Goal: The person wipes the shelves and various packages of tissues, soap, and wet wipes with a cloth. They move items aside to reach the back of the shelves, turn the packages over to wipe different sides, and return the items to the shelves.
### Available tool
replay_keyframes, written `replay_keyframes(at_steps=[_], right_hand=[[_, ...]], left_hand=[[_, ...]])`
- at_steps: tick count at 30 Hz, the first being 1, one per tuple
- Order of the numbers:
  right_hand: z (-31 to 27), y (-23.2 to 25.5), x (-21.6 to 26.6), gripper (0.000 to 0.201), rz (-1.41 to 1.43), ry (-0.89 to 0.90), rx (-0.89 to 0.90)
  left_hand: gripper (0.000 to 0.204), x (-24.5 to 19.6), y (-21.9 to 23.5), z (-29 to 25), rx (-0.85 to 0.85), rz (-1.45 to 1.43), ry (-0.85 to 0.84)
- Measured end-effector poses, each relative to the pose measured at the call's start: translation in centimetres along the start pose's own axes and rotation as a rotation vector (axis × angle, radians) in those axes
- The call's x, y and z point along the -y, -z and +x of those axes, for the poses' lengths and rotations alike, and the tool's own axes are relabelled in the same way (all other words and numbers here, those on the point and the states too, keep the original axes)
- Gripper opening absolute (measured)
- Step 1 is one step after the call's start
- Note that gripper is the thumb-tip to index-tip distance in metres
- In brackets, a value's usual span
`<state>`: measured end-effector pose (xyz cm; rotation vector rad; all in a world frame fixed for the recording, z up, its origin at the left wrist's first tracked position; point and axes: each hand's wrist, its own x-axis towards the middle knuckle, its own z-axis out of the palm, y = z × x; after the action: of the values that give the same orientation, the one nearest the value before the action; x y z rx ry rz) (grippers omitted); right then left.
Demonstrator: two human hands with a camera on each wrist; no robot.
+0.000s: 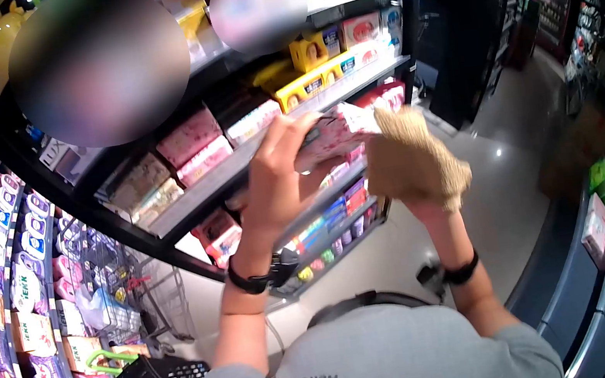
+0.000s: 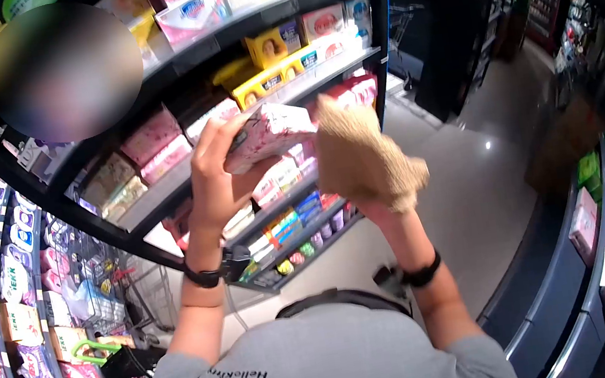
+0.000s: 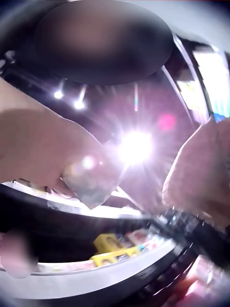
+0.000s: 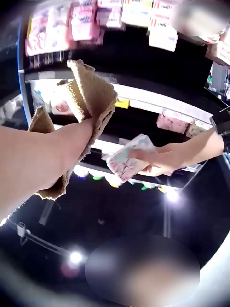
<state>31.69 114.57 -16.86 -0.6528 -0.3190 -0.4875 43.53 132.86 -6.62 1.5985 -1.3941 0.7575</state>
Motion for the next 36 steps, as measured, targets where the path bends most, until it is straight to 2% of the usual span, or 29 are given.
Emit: replay_keyframes(at_steps=[2,3,4,5,6,7,8,10,11,12,14,15,16,17,18,19,20,21,23,24,26,27,28,30,31,32,34,35,36], right_hand=[[1.6,-7.0,1.3,0.079,-1.662,0.068,-0.162],[1.3,-4.9,-0.2,0.080,-1.898,0.479,-0.097],[1.1,-2.9,-1.9,0.082,-2.082,0.928,-0.024],[0.8,-3.1,-2.6,0.082,-2.070,0.932,-0.032],[0.4,-3.7,-3.3,0.077,-1.725,0.830,-0.006],[-0.1,-4.3,-4.1,0.072,-1.386,0.719,0.028],[-0.8,-5.0,-4.7,0.067,-1.052,0.592,0.065],[-1.6,-5.8,-5.5,0.059,-0.386,0.310,0.116],[-1.7,-6.2,-5.5,0.059,-0.451,0.287,0.121],[-1.6,-6.6,-5.6,0.059,-0.513,0.268,0.123],[-1.2,-6.9,-6.2,0.061,-0.797,0.309,0.167],[-1.0,-7.3,-6.6,0.063,-0.891,0.286,0.173],[-0.9,-7.8,-6.8,0.066,-0.990,0.263,0.176],[-0.8,-7.9,-6.4,0.071,-1.228,0.448,0.294],[-1.1,-7.8,-6.3,0.070,-1.208,0.385,0.247],[-1.2,-7.1,-6.3,0.069,-1.138,0.324,0.248],[-1.4,-5.9,-6.4,0.068,-1.071,0.260,0.250],[-1.9,-3.8,-6.7,0.067,-0.865,0.047,0.237],[-2.6,-3.7,-5.1,0.073,-0.792,0.008,0.177],[-2.8,-3.5,-4.6,0.073,-0.787,0.015,0.158],[-3.0,-3.2,-3.8,0.072,-0.801,0.038,0.150],[-3.1,-3.1,-3.7,0.072,-0.816,0.039,0.169],[-3.0,-3.1,-3.9,0.072,-0.857,0.051,0.203],[-2.9,-3.8,-4.3,0.072,-0.995,0.079,0.283],[-2.7,-4.0,-4.8,0.072,-1.055,0.086,0.313],[-2.4,-4.4,-5.3,0.072,-1.101,0.088,0.340],[-1.9,-4.9,-6.1,0.072,-1.154,0.091,0.371],[-2.0,-5.0,-6.4,0.072,-1.157,0.086,0.368],[-2.0,-4.9,-6.6,0.072,-1.149,0.083,0.358]], left_hand=[[0.061,-1.8,-0.8,-1.1,0.151,-0.293,0.158],[0.064,-2.2,-2.2,-2.8,0.093,-0.559,0.337],[0.065,-3.4,-3.0,-3.8,-0.054,-0.820,0.515],[0.064,-3.8,-3.3,-4.6,-0.084,-0.773,0.557],[0.064,-4.0,-3.2,-5.1,-0.120,-0.727,0.594],[0.066,-4.7,-2.3,-5.1,-0.102,-0.511,0.563],[0.065,-3.6,-1.7,-5.8,-0.106,-0.363,0.256],[0.064,-4.3,-1.7,-6.7,-0.253,-0.631,0.546],[0.064,-4.4,-1.0,-6.9,-0.263,-0.506,0.494],[0.069,-4.7,-0.7,-6.6,-0.335,-0.506,0.566],[0.071,-4.6,-0.7,-6.9,-0.455,-0.471,0.393],[0.075,-4.5,0.0,-7.1,-0.409,-0.286,0.353],[0.075,-4.7,-0.1,-7.0,-0.395,-0.283,0.351],[0.076,-5.0,-0.7,-6.7,-0.492,-0.473,0.376],[0.077,-5.4,-1.1,-6.6,-0.590,-0.668,0.405],[0.079,-5.5,-0.8,-6.8,-0.485,-0.522,0.467],[0.077,-5.5,-1.5,-7.1,-0.478,-0.583,0.510],[0.075,-5.2,-2.0,-7.2,-0.396,-0.584,0.516],[0.073,-5.0,-2.8,-7.6,-0.209,-0.489,0.516],[0.073,-4.2,-4.0,-8.1,-0.239,-0.713,0.589],[0.075,-4.5,-3.9,-6.9,-0.144,-0.479,0.352],[0.073,-4.1,-4.0,-7.0,-0.153,-0.306,0.278],[0.073,-4.2,-4.0,-7.3,-0.152,-0.307,0.275],[0.070,-4.6,-4.3,-7.9,-0.407,-0.593,0.492],[0.064,-4.2,-4.4,-7.8,-0.558,-0.688,0.481],[0.060,-4.2,-4.3,-7.8,-0.618,-0.778,0.455],[0.056,-4.9,-3.3,-7.3,-0.610,-0.777,0.592],[0.057,-4.2,-3.9,-7.4,-0.696,-0.682,0.623],[0.058,-4.4,-3.6,-7.2,-0.665,-0.554,0.651]])
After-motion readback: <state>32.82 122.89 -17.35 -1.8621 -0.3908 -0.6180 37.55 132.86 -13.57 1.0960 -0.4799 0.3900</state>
